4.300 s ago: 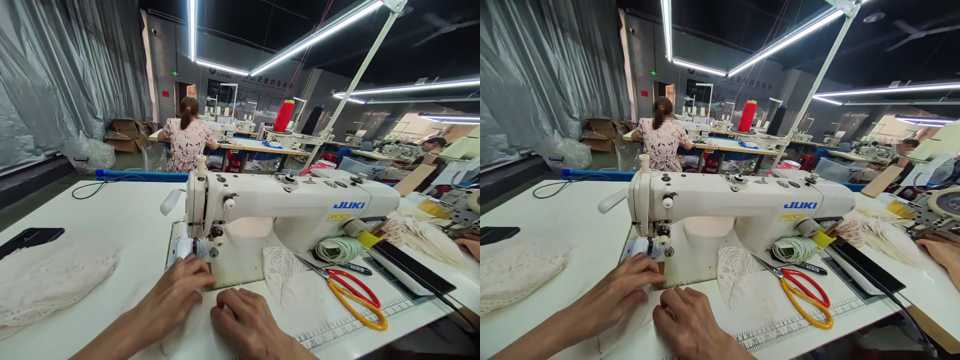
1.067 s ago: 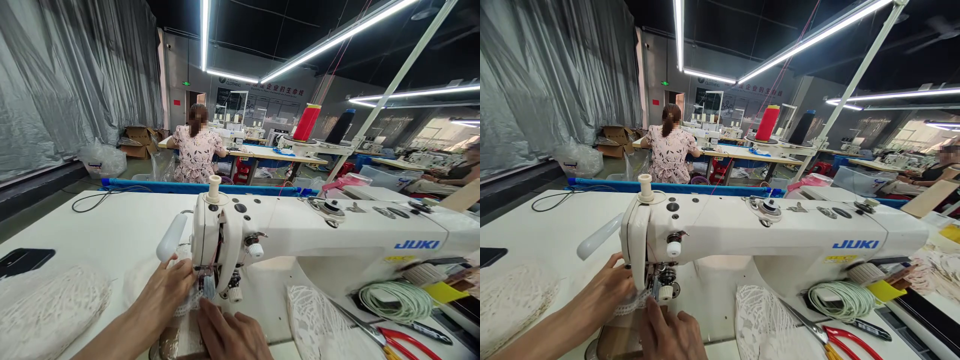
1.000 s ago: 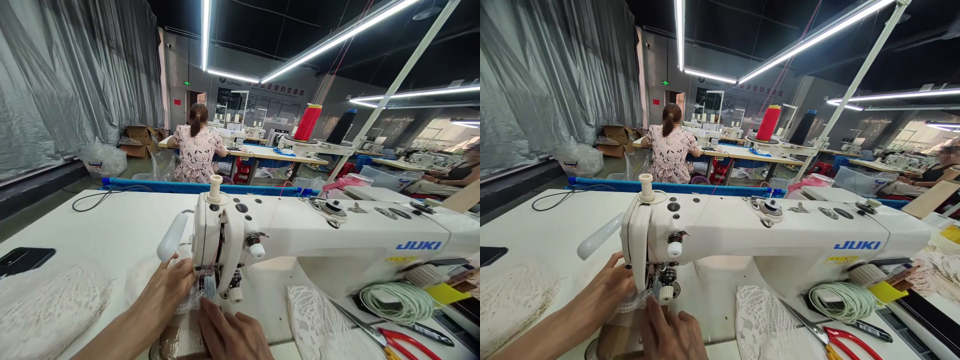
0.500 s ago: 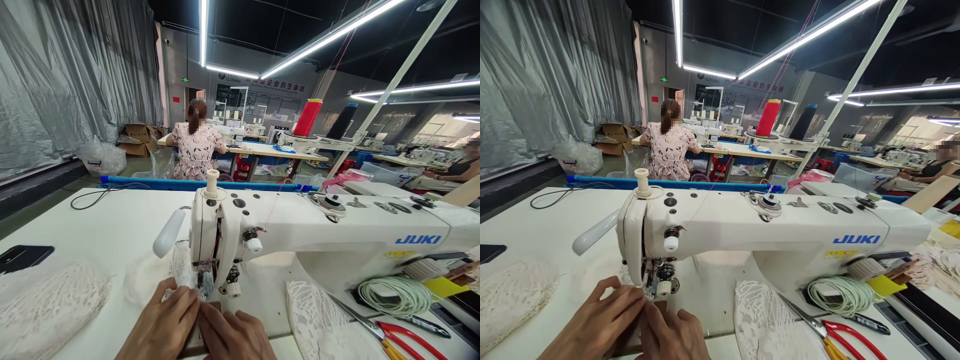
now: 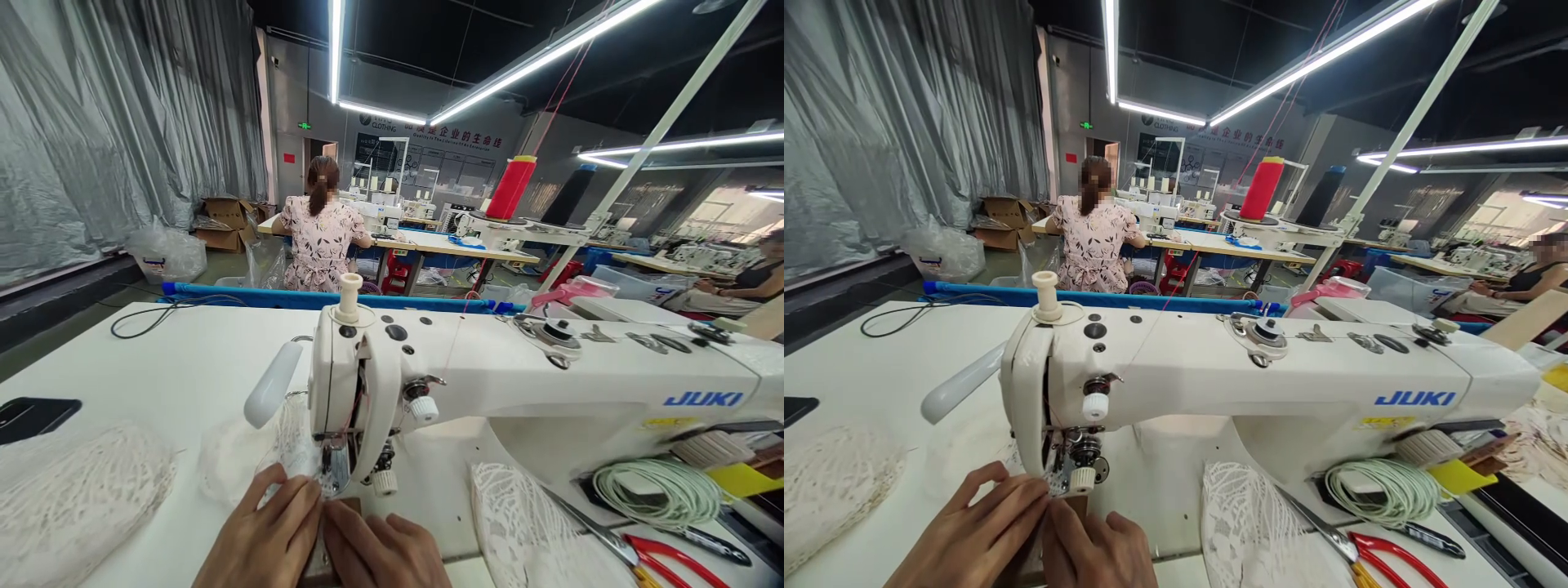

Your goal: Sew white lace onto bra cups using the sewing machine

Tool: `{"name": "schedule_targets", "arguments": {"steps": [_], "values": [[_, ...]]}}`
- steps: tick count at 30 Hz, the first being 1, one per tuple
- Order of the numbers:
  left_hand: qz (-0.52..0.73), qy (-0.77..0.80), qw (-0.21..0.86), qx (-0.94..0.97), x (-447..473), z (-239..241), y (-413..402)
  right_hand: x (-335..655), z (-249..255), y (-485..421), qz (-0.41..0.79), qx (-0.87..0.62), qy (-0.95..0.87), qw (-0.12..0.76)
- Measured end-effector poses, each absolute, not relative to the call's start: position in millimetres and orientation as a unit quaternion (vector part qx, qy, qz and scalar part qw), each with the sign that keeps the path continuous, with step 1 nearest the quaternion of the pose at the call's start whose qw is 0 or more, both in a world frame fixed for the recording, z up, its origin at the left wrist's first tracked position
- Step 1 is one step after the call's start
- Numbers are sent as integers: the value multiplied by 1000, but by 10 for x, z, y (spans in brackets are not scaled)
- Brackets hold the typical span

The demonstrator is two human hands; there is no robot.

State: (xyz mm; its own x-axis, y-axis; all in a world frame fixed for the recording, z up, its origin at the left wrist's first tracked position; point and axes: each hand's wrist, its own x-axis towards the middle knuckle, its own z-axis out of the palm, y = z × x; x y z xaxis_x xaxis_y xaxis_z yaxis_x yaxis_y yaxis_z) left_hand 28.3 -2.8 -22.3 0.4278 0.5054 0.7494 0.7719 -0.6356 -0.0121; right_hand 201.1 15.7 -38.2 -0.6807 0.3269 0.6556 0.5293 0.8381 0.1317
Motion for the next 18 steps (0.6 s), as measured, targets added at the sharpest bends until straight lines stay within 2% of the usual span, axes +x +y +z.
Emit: {"name": "schedule_targets", "arguments": {"steps": [12, 18], "values": [[-350, -390, 188, -831, 201, -423, 38, 2013, -430, 181, -187, -243, -902, 305], [-271, -443, 180, -835, 113, -523, 99, 2037, -471, 202, -188, -243, -900, 309]]}}
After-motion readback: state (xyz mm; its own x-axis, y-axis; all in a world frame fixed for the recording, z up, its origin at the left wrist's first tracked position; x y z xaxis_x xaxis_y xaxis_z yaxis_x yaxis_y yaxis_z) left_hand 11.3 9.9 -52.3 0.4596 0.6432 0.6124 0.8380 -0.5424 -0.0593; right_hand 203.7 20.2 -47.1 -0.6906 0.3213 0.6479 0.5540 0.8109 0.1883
